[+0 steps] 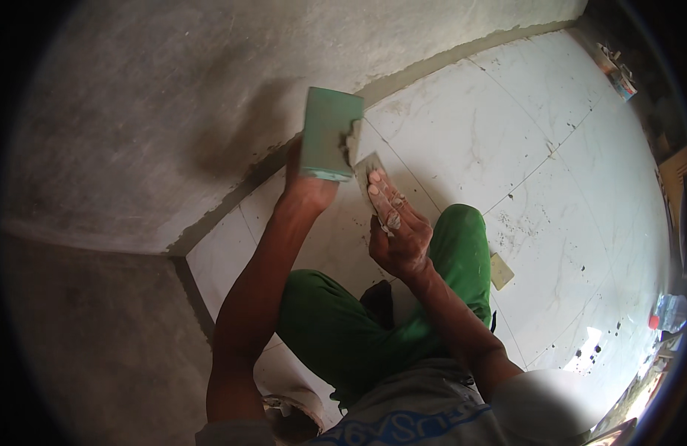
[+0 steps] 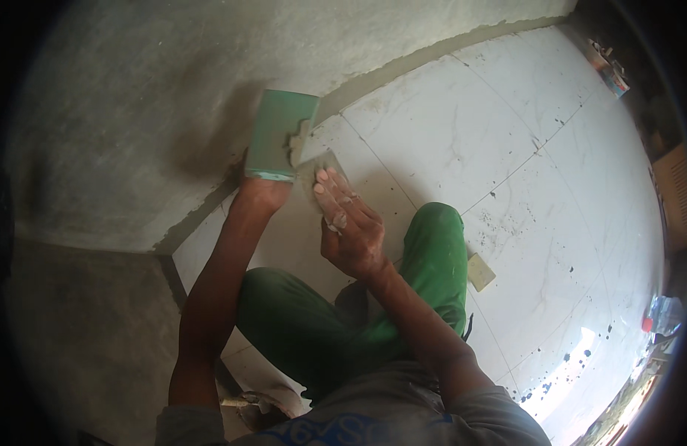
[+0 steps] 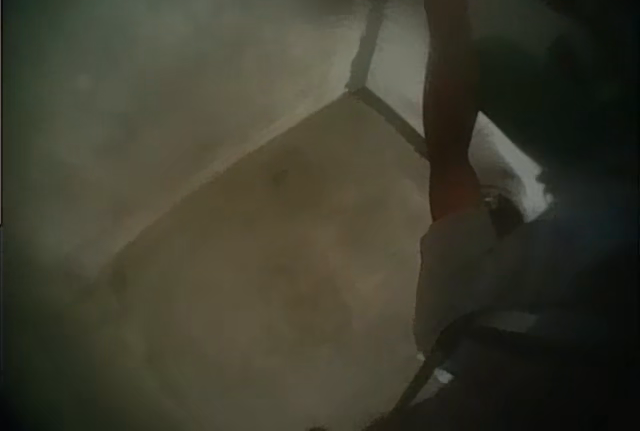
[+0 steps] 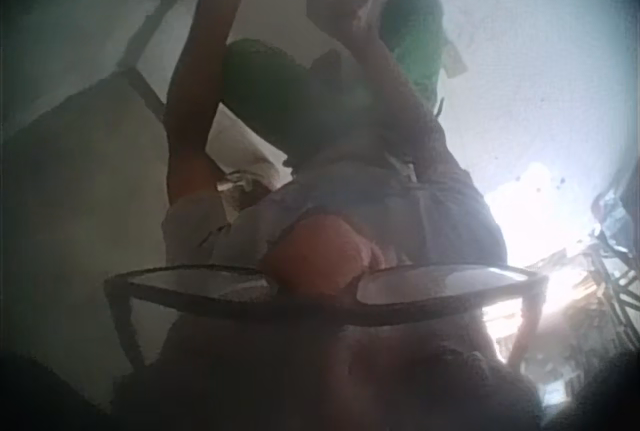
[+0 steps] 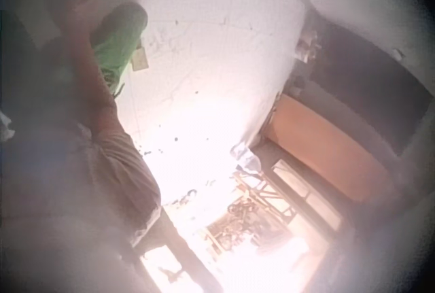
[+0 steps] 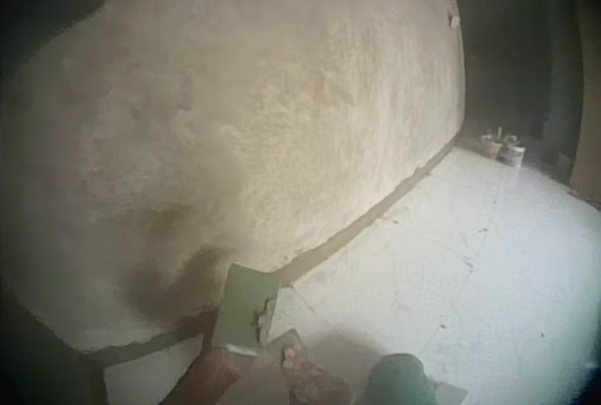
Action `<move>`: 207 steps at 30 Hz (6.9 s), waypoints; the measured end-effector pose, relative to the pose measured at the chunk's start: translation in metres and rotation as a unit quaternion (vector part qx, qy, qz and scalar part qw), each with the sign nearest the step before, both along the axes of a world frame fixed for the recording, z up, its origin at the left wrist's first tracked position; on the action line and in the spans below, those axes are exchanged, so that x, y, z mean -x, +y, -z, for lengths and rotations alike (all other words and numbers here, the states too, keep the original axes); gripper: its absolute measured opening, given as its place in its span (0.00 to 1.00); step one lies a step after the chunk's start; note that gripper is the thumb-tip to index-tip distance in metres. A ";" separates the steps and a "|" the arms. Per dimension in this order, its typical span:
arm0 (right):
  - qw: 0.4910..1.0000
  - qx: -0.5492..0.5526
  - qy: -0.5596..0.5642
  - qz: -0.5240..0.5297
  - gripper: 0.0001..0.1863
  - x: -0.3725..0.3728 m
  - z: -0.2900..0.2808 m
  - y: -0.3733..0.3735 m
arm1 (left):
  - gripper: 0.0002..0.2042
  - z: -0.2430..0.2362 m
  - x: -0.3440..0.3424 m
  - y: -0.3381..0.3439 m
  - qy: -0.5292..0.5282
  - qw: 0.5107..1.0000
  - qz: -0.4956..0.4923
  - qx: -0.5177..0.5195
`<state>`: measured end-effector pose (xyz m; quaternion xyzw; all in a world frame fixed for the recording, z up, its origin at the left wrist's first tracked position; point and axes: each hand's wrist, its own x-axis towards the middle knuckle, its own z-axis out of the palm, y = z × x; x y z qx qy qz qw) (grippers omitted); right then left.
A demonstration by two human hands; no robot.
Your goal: The person applies grout to the seam between the floor tiles and the wall using a handheld float, then uses a small trowel and a cloth to refine the grout line.
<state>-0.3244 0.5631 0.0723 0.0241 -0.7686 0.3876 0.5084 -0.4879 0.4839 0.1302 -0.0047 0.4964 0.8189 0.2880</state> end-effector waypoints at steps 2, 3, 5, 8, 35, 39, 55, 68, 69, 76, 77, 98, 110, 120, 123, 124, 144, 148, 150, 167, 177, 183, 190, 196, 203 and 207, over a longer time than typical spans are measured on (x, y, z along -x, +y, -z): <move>0.998 -0.008 -0.064 0.016 0.28 -0.015 0.027 0.018 | 0.10 0.004 0.007 0.009 0.077 0.996 -0.028 -0.042; 0.998 0.014 -0.047 0.026 0.26 -0.018 0.032 0.022 | 0.11 0.020 0.022 0.000 0.149 0.988 -0.029 -0.013; 0.988 0.147 -0.033 0.023 0.22 -0.029 0.063 0.035 | 0.14 0.026 0.018 0.000 0.105 0.989 0.016 -0.098; 0.951 0.272 -0.129 0.078 0.15 -0.018 0.051 0.033 | 0.19 0.026 0.031 -0.033 0.089 0.979 0.113 -0.147; 0.783 0.608 0.001 -0.130 0.07 -0.048 -0.009 0.088 | 0.10 0.022 0.005 -0.005 0.376 0.902 0.068 0.201; 0.766 0.619 0.021 -0.171 0.08 -0.018 -0.048 0.087 | 0.10 -0.007 -0.015 0.004 -0.023 0.998 0.059 0.014; 0.712 0.645 0.093 -0.261 0.08 0.032 -0.032 0.039 | 0.09 0.018 -0.023 0.006 0.111 0.969 0.219 -0.029; 0.743 0.653 -0.057 -0.134 0.07 -0.033 -0.010 0.052 | 0.10 -0.021 -0.003 -0.012 0.285 0.953 0.017 0.103; 0.744 0.653 -0.056 -0.132 0.07 -0.040 -0.020 0.053 | 0.10 -0.025 -0.007 -0.008 0.285 0.953 0.019 0.103; 0.995 -0.045 0.039 0.075 0.14 -0.049 -0.066 0.013 | 0.21 -0.030 -0.015 -0.003 0.255 0.963 -0.079 0.034; 0.994 -0.077 0.015 0.074 0.15 -0.051 -0.070 0.007 | 0.20 -0.029 -0.016 -0.001 0.263 0.960 -0.090 0.021; 0.980 -0.106 0.095 0.136 0.26 -0.020 -0.060 0.018 | 0.16 -0.031 -0.033 0.002 0.317 0.947 0.038 0.038; 0.981 -0.106 0.042 0.159 0.30 -0.027 -0.073 0.037 | 0.18 -0.049 -0.053 0.001 0.404 0.897 0.143 0.105; 0.963 -0.092 0.072 0.243 0.24 -0.036 -0.065 0.096 | 0.18 -0.031 -0.048 0.009 0.246 0.945 0.210 0.038; 0.978 0.167 -0.006 0.125 0.14 -0.059 -0.069 0.090 | 0.15 -0.033 -0.042 0.007 0.151 0.967 0.204 0.006; 0.978 0.169 -0.008 0.125 0.14 -0.061 -0.073 0.090 | 0.14 -0.029 -0.038 0.006 0.118 0.970 0.213 0.008; 0.790 0.601 -0.054 -0.108 0.09 -0.068 -0.025 0.069 | 0.13 -0.020 -0.023 0.002 0.111 0.983 0.144 -0.027; 0.991 0.072 -0.018 0.112 0.09 -0.070 -0.038 0.039 | 0.13 -0.013 -0.023 0.007 0.163 0.984 0.072 0.013; 0.989 -0.112 0.006 0.093 0.15 -0.073 -0.053 0.027 | 0.13 -0.014 -0.029 0.010 0.162 0.983 0.086 -0.003; 0.946 -0.180 -0.023 0.268 0.31 -0.110 -0.044 0.051 | 0.19 -0.013 -0.084 0.052 0.265 0.894 0.362 -0.019; 0.833 -0.189 -0.047 0.518 0.11 -0.176 -0.066 0.123 | 0.27 -0.039 -0.098 0.038 0.320 0.841 0.429 0.084; 0.462 -0.198 -0.220 0.836 0.09 -0.481 -0.045 0.269 | 0.28 0.003 -0.094 0.037 0.369 0.839 0.348 0.195; 0.676 -0.077 -0.272 0.681 0.08 -0.405 0.074 0.188 | 0.26 0.024 -0.073 0.032 0.334 0.877 0.280 0.200; 0.835 0.479 -0.118 0.244 0.09 -0.247 0.062 0.142 | 0.25 0.028 -0.043 0.012 0.275 0.914 0.251 0.160; 0.652 0.728 -0.017 -0.210 0.14 -0.096 -0.044 0.100 | 0.23 0.029 -0.035 -0.001 0.119 0.891 0.413 -0.147; 0.610 0.771 0.003 -0.183 0.13 -0.052 -0.044 0.072 | 0.18 0.012 -0.070 0.009 0.030 0.952 0.295 -0.083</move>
